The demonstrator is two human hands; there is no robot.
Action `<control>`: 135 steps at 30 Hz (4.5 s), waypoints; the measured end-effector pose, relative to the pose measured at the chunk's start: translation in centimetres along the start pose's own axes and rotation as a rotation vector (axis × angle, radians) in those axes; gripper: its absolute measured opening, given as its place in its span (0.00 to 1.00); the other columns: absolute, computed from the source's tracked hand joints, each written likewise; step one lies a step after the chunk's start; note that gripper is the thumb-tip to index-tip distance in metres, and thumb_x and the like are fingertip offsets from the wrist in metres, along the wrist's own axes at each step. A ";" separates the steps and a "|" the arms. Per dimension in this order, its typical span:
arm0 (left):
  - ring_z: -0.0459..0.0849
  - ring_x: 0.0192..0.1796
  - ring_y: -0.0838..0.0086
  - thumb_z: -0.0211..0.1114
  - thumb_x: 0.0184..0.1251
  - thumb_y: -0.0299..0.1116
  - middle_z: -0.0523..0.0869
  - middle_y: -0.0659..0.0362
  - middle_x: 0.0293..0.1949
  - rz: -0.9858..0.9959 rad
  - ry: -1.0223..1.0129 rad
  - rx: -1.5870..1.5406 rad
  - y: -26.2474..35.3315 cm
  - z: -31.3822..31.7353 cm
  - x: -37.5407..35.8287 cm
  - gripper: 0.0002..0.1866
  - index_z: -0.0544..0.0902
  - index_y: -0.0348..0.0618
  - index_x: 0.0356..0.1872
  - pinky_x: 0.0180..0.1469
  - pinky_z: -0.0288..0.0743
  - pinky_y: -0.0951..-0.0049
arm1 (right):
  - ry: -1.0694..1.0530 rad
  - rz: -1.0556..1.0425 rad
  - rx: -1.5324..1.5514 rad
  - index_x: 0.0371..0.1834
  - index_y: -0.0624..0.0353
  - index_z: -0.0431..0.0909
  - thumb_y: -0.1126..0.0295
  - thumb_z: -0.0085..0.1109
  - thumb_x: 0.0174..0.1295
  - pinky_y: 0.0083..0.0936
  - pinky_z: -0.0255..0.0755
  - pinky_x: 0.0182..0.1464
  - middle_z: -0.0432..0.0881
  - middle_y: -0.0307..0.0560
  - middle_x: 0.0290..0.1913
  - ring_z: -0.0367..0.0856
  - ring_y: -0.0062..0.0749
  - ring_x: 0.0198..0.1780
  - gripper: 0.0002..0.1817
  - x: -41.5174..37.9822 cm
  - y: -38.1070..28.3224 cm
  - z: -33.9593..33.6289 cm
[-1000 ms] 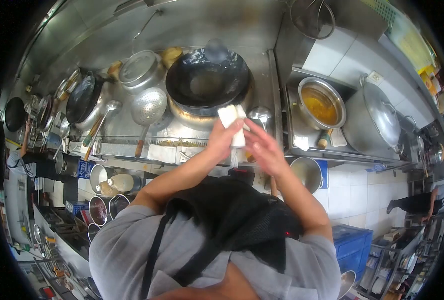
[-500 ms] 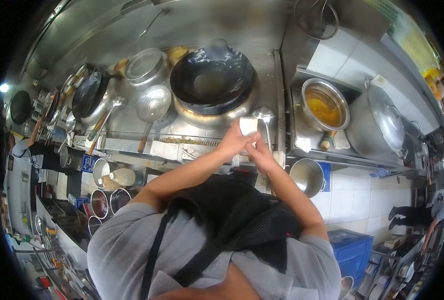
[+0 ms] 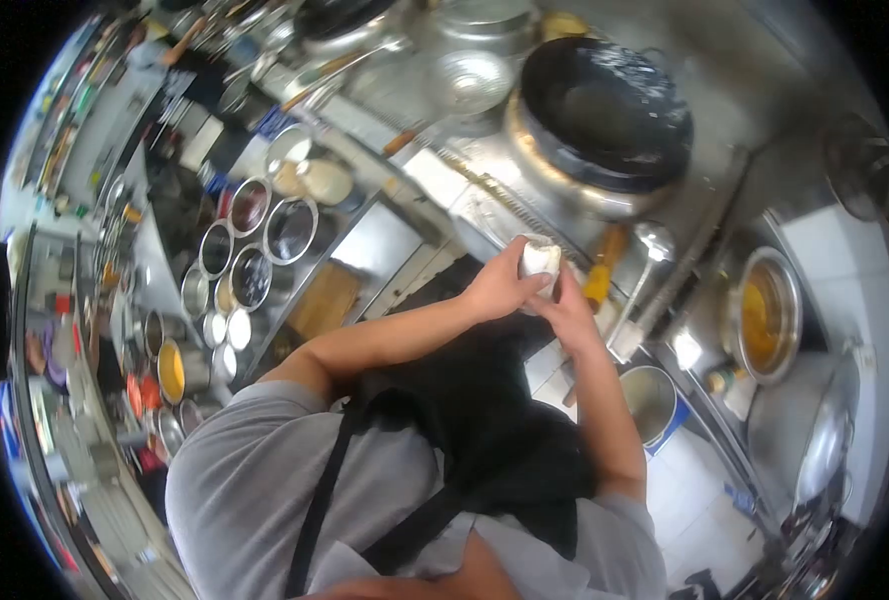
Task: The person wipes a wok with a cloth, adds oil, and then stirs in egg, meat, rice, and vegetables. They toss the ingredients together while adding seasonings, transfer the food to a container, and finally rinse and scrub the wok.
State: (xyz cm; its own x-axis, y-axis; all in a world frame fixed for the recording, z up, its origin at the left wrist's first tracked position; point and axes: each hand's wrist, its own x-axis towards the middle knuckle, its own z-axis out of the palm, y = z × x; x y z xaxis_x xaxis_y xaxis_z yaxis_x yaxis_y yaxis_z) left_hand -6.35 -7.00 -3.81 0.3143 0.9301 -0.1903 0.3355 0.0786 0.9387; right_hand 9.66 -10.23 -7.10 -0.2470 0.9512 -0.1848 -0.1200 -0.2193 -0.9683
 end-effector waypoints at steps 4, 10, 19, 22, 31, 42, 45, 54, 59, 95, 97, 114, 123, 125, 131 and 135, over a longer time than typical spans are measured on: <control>0.84 0.48 0.56 0.68 0.60 0.38 0.83 0.42 0.44 0.010 0.162 -0.088 -1.4 -2.1 -3.3 0.30 0.69 0.34 0.59 0.51 0.76 0.63 | -0.014 -0.053 -0.050 0.70 0.63 0.57 0.73 0.67 0.55 0.30 0.65 0.66 0.70 0.47 0.64 0.70 0.35 0.65 0.40 0.1 2.3 4.2; 0.75 0.58 0.49 0.69 0.57 0.31 0.77 0.43 0.52 0.221 0.227 -0.064 -2.2 -4.7 -8.9 0.28 0.70 0.39 0.58 0.61 0.69 0.60 | -0.019 -0.015 -0.170 0.69 0.62 0.61 0.72 0.65 0.56 0.30 0.63 0.66 0.72 0.48 0.63 0.69 0.36 0.66 0.36 -0.2 2.8 9.5; 0.74 0.59 0.47 0.70 0.56 0.34 0.74 0.44 0.56 0.465 0.254 -0.068 -7.3 -14.9 -19.7 0.31 0.69 0.40 0.61 0.61 0.69 0.58 | -0.060 -0.130 -0.138 0.77 0.59 0.49 0.72 0.59 0.62 0.27 0.61 0.67 0.65 0.47 0.68 0.67 0.31 0.66 0.41 -2.7 2.5 24.9; 0.73 0.60 0.46 0.70 0.57 0.37 0.72 0.43 0.58 0.495 0.205 -0.049 -7.3 -17.1 -22.9 0.34 0.67 0.40 0.64 0.62 0.69 0.59 | -0.104 0.012 -0.066 0.75 0.58 0.54 0.81 0.59 0.56 0.26 0.65 0.64 0.66 0.46 0.67 0.68 0.29 0.63 0.41 -3.6 2.1 26.7; 0.70 0.66 0.50 0.77 0.47 0.37 0.66 0.45 0.66 0.925 -0.199 0.169 2.0 -29.4 -29.0 0.43 0.68 0.61 0.69 0.64 0.68 0.57 | -0.106 -0.137 -0.240 0.71 0.54 0.56 0.68 0.77 0.34 0.33 0.81 0.46 0.71 0.49 0.60 0.80 0.39 0.52 0.55 -9.5 -8.4 31.1; 0.84 0.47 0.61 0.70 0.43 0.29 0.84 0.53 0.46 1.277 -0.750 -0.019 10.1 -24.9 -25.7 0.09 0.80 0.40 0.26 0.46 0.80 0.64 | -0.851 -0.071 -0.101 0.46 0.64 0.70 0.61 0.78 0.33 0.30 0.78 0.32 0.77 0.49 0.31 0.80 0.36 0.30 0.36 -8.5 -14.3 33.3; 0.86 0.40 0.61 0.68 0.45 0.29 0.86 0.56 0.35 1.170 -0.558 0.049 9.3 -24.3 -24.1 0.09 0.81 0.42 0.30 0.43 0.78 0.65 | -0.838 -0.034 -0.094 0.39 0.67 0.75 0.59 0.78 0.34 0.30 0.77 0.30 0.77 0.49 0.25 0.80 0.35 0.26 0.32 -8.1 -13.8 31.8; 0.84 0.41 0.56 0.62 0.52 0.27 0.83 0.53 0.34 1.077 0.050 0.236 5.5 -20.8 -16.3 0.07 0.79 0.43 0.34 0.45 0.77 0.60 | -0.166 -0.067 -0.102 0.37 0.64 0.74 0.80 0.65 0.46 0.27 0.69 0.28 0.75 0.43 0.30 0.75 0.29 0.29 0.14 -4.5 -9.1 27.1; 0.83 0.44 0.53 0.62 0.54 0.28 0.84 0.51 0.35 0.898 0.190 0.329 3.8 -19.3 -13.7 0.08 0.78 0.43 0.36 0.45 0.76 0.55 | 0.061 -0.104 -0.140 0.47 0.61 0.72 0.78 0.63 0.51 0.27 0.70 0.35 0.77 0.43 0.34 0.77 0.28 0.34 0.19 -1.6 -6.5 26.7; 0.86 0.40 0.57 0.62 0.59 0.33 0.85 0.54 0.37 1.683 -0.102 0.503 7.2 -18.3 -19.3 0.11 0.75 0.47 0.42 0.39 0.79 0.57 | -0.559 0.067 0.143 0.73 0.56 0.58 0.41 0.52 0.66 0.39 0.70 0.61 0.70 0.55 0.65 0.73 0.46 0.63 0.40 -0.8 -13.3 28.4; 0.86 0.41 0.58 0.60 0.59 0.33 0.85 0.56 0.36 1.605 -0.296 0.649 8.7 -17.9 -20.6 0.09 0.75 0.46 0.40 0.38 0.79 0.57 | -0.687 0.099 0.133 0.71 0.56 0.60 0.40 0.47 0.67 0.41 0.73 0.58 0.73 0.55 0.62 0.75 0.43 0.61 0.38 -2.0 -14.0 30.5; 0.82 0.32 0.66 0.65 0.47 0.29 0.78 0.61 0.29 1.743 0.107 0.536 13.9 -22.4 -20.5 0.12 0.78 0.47 0.35 0.30 0.78 0.68 | -0.416 -0.066 0.179 0.57 0.53 0.68 0.42 0.43 0.69 0.35 0.76 0.40 0.78 0.48 0.47 0.80 0.35 0.46 0.27 -4.6 -16.9 25.9; 0.85 0.34 0.58 0.60 0.60 0.25 0.85 0.54 0.32 1.246 0.564 0.376 8.9 -22.7 -15.6 0.08 0.76 0.43 0.40 0.33 0.80 0.62 | -0.015 -0.168 0.500 0.51 0.52 0.71 0.44 0.44 0.70 0.31 0.77 0.31 0.79 0.43 0.40 0.81 0.31 0.38 0.23 1.7 -13.2 29.3; 0.85 0.35 0.53 0.60 0.60 0.26 0.85 0.51 0.32 1.164 0.563 0.354 7.8 -22.4 -14.8 0.11 0.74 0.43 0.44 0.36 0.79 0.58 | -0.058 -0.167 0.541 0.48 0.52 0.72 0.45 0.44 0.70 0.30 0.77 0.28 0.79 0.42 0.37 0.81 0.30 0.36 0.21 1.9 -12.1 29.3; 0.82 0.38 0.42 0.53 0.65 0.31 0.83 0.42 0.33 0.838 0.620 0.294 5.7 -22.9 -13.8 0.11 0.68 0.44 0.47 0.38 0.74 0.46 | 0.282 -0.207 0.598 0.40 0.55 0.74 0.52 0.48 0.71 0.27 0.68 0.16 0.77 0.39 0.25 0.76 0.26 0.19 0.17 4.6 -10.2 31.9; 0.82 0.38 0.40 0.54 0.63 0.32 0.83 0.40 0.32 0.721 0.753 0.337 2.8 -22.7 -11.4 0.14 0.69 0.41 0.49 0.39 0.74 0.46 | -0.069 -0.223 0.636 0.49 0.54 0.75 0.53 0.44 0.73 0.35 0.78 0.40 0.82 0.43 0.39 0.83 0.34 0.41 0.18 6.4 -7.7 31.0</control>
State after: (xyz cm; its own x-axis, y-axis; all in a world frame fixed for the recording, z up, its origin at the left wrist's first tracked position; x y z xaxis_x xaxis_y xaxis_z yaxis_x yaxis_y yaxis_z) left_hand -29.17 -9.25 7.56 -0.0500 0.7080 0.7045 0.5526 -0.5680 0.6100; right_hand -20.81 -9.15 4.35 -0.2092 0.9771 0.0396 -0.7124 -0.1245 -0.6906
